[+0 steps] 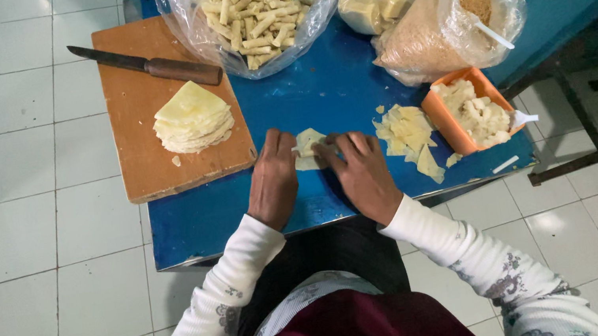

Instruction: The person folds thin pastry sheets around a filling, using a spoon to scoop filling from a plastic bag and an orange container onto the sheets, then folds and rolls them by hand and stacks the finished pieces on a growing pile on the table.

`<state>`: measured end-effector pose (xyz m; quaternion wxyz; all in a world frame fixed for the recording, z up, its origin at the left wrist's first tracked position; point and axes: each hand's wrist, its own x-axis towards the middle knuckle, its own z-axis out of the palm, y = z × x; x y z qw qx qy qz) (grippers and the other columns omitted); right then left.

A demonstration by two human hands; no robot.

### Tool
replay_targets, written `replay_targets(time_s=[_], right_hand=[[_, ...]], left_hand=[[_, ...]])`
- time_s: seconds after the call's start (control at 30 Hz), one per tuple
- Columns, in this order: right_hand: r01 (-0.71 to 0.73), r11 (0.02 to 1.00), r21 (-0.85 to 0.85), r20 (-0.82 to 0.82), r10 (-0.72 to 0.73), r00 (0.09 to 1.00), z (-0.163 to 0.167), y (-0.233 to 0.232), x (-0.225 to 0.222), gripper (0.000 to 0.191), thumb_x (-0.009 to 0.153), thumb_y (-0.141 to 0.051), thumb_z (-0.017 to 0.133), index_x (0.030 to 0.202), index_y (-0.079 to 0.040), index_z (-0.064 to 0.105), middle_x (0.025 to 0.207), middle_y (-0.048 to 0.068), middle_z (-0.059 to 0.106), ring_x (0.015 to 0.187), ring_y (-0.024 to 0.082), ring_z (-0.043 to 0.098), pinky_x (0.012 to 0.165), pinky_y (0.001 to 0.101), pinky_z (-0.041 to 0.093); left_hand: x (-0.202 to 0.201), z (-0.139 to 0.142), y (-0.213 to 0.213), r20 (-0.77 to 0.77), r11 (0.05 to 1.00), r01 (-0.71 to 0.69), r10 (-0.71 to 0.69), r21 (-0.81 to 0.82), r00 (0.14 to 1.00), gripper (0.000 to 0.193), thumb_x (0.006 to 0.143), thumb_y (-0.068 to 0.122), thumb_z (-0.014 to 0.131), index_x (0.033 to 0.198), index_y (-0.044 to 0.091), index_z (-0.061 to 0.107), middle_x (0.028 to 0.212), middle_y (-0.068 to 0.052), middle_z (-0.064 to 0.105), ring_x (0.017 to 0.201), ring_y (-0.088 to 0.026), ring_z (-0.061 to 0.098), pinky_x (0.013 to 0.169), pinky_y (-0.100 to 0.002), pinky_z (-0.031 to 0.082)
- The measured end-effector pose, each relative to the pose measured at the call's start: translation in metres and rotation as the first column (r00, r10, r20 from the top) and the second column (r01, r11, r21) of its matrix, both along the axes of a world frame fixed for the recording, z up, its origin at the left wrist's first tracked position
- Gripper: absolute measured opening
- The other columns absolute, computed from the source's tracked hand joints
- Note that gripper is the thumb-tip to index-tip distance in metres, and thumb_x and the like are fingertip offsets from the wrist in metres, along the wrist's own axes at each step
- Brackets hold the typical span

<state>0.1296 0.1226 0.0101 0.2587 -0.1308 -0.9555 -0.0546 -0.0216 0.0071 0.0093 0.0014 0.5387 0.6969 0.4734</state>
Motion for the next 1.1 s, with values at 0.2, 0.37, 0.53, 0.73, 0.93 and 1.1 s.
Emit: replay_targets(time_s=[0.2, 0.37, 0.53, 0.73, 0.93, 1.1], right_hand=[[0.066, 0.997, 0.051, 0.068, -0.069, 0.995, 0.004, 0.010, -0.021, 0.052, 0.090, -0.012, 0.062, 0.142, -0.012, 0.060, 0.139, 0.010, 0.053, 0.112, 0.028, 0.050, 0.091, 0.0457, 0.040], [-0.003, 0.991, -0.134, 0.085, 0.014, 0.996, 0.017, 0.032, -0.033, 0.072, 0.079, -0.002, 0.069, 0.148, -0.016, 0.058, 0.135, 0.009, 0.056, 0.110, 0.031, 0.051, 0.089, 0.0442, 0.040], [-0.198, 0.930, -0.311, -0.060, 0.188, 0.980, 0.023, 0.031, -0.039, 0.061, 0.093, -0.007, 0.075, 0.150, -0.016, 0.056, 0.106, 0.007, 0.067, 0.098, 0.026, 0.060, 0.087, 0.0408, 0.041], [-0.150, 0.900, -0.410, -0.015, 0.158, 0.987, 0.050, 0.037, -0.036, 0.059, 0.087, -0.010, 0.075, 0.144, -0.015, 0.059, 0.099, 0.006, 0.073, 0.087, 0.024, 0.067, 0.083, 0.0396, 0.047], [-0.021, 0.560, -0.828, 0.059, 0.124, 0.990, 0.119, 0.064, -0.071, 0.052, 0.096, -0.017, 0.071, 0.145, -0.009, 0.055, 0.106, 0.010, 0.075, 0.094, 0.019, 0.071, 0.081, 0.0317, 0.055], [-0.593, 0.357, -0.721, -0.570, 0.181, 0.802, 0.172, 0.074, -0.112, 0.046, 0.114, -0.023, 0.058, 0.153, -0.001, 0.050, 0.136, 0.012, 0.071, 0.120, 0.018, 0.069, 0.100, 0.0299, 0.054]], left_hand=[[0.005, -0.013, 0.004, -0.111, 0.993, -0.112, 0.107, -0.045, 0.988, 0.017, 0.090, -0.003, 0.062, 0.105, -0.004, 0.054, 0.111, -0.023, 0.049, 0.105, -0.044, 0.056, 0.086, -0.050, 0.049], [0.005, -0.014, 0.007, -0.033, 0.988, -0.128, 0.126, -0.090, 0.992, 0.019, 0.089, 0.000, 0.066, 0.104, -0.004, 0.054, 0.112, -0.023, 0.051, 0.103, -0.044, 0.057, 0.083, -0.051, 0.049], [0.009, -0.011, 0.007, -0.062, 0.980, -0.159, 0.152, -0.122, 0.986, 0.021, 0.087, 0.003, 0.067, 0.103, -0.004, 0.055, 0.111, -0.022, 0.052, 0.101, -0.042, 0.059, 0.082, -0.049, 0.051], [0.011, -0.004, 0.010, -0.097, 0.967, -0.218, 0.206, -0.128, 0.974, 0.011, 0.090, 0.003, 0.064, 0.097, -0.001, 0.057, 0.105, -0.019, 0.056, 0.097, -0.039, 0.059, 0.077, -0.048, 0.051], [0.011, 0.006, 0.015, -0.080, 0.988, -0.154, 0.154, -0.005, 0.985, 0.005, 0.092, -0.001, 0.058, 0.094, 0.001, 0.054, 0.091, -0.018, 0.062, 0.088, -0.039, 0.063, 0.076, -0.048, 0.052], [0.008, 0.022, 0.023, 0.408, 1.000, -0.001, -0.004, 0.012, 0.913, 0.008, 0.093, -0.002, 0.058, 0.101, 0.000, 0.057, 0.083, -0.019, 0.067, 0.073, -0.033, 0.069, 0.065, -0.040, 0.052]])
